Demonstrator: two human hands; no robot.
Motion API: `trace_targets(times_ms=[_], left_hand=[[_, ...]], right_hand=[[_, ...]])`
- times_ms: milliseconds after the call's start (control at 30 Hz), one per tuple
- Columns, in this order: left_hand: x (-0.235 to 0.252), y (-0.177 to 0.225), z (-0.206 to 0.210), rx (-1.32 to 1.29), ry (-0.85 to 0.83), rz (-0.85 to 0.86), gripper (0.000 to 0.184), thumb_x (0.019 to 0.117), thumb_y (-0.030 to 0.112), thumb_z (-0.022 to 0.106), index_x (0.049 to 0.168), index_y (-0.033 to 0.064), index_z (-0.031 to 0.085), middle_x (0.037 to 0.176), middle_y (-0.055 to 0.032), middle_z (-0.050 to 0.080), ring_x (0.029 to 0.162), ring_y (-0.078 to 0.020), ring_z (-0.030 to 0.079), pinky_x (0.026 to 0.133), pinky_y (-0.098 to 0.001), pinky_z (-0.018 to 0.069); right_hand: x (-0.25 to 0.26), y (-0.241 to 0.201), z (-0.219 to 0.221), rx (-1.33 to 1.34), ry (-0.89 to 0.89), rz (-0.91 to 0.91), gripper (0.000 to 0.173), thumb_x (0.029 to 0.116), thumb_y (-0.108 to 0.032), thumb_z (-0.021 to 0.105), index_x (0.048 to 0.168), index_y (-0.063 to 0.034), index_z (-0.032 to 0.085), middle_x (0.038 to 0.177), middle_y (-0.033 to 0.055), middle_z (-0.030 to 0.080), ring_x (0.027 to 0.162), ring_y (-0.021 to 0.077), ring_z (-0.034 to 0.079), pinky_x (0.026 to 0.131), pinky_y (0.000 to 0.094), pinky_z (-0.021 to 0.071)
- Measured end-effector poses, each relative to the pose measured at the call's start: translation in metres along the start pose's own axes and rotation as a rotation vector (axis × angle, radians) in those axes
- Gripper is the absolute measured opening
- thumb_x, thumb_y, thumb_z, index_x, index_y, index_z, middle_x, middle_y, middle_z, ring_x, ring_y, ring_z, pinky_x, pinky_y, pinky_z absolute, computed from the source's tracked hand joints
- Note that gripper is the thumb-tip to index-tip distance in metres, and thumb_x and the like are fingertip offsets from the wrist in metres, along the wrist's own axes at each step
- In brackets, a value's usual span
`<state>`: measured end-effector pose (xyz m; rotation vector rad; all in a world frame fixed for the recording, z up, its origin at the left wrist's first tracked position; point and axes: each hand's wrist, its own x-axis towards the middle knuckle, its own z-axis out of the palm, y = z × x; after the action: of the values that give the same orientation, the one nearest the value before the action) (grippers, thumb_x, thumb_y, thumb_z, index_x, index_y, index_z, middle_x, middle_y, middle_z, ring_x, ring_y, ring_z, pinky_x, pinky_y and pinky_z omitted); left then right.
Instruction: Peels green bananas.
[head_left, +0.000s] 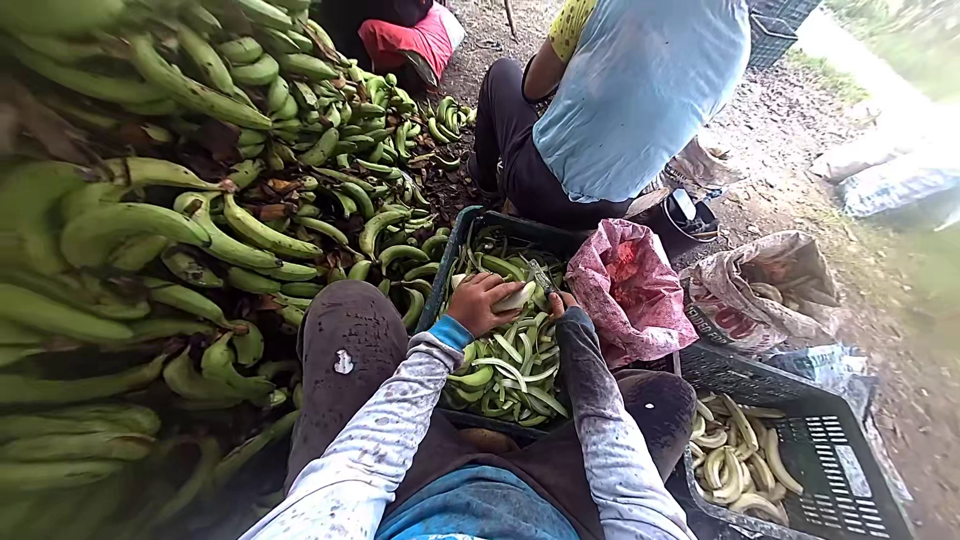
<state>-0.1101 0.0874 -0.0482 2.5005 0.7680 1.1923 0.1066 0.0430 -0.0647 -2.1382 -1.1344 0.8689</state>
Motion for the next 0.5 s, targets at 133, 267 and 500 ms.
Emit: trace_targets(times_ms=[133, 267, 500], left_hand=[[0.0, -0.01, -0.001, -0.037, 0.053, 0.025, 0.045, 0.077, 0.02, 0.083, 0.12, 0.0092, 0.076, 0.108, -0.0156, 0.074, 0.105, -0.0385, 0.068, 0.096, -0.0606, 0.0487], [0.002, -0.013, -0.01, -0.265, 0.154, -0.403, 0.055, 0.0921, 0.01, 0.072, 0.141, -0.0066, 0.054, 0.129, -0.027, 0.065, 0.119, -0.0378, 0.064, 0.106, -0.0518, 0.0486], [0.009, -0.031, 0.021, -0.648, 0.76, -1.277, 0.057, 0.1077, 0.013, 0.045, 0.16, 0.0042, 0.023, 0.145, -0.0304, 0.046, 0.111, -0.0378, 0.061, 0.085, -0.0523, 0.0547]], right_hand=[[-0.038, -0.048, -0.027, -0.077, -0.088, 0.123, 0.045, 0.1112, -0.019, 0.045, 0.144, 0.0119, 0.046, 0.149, 0.0327, 0.047, 0.142, 0.039, 0.044, 0.119, 0.0456, 0.032], [-0.015, 0.005, -0.028, -0.152, -0.102, 0.02, 0.056, 0.1065, -0.039, 0.053, 0.141, 0.0041, 0.054, 0.141, 0.03, 0.056, 0.136, 0.0395, 0.051, 0.116, 0.0524, 0.0357], [-0.007, 0.046, 0.019, -0.123, -0.272, 0.108, 0.058, 0.1019, -0.037, 0.062, 0.139, 0.0066, 0.055, 0.142, 0.0295, 0.056, 0.138, 0.0393, 0.05, 0.12, 0.052, 0.0345]])
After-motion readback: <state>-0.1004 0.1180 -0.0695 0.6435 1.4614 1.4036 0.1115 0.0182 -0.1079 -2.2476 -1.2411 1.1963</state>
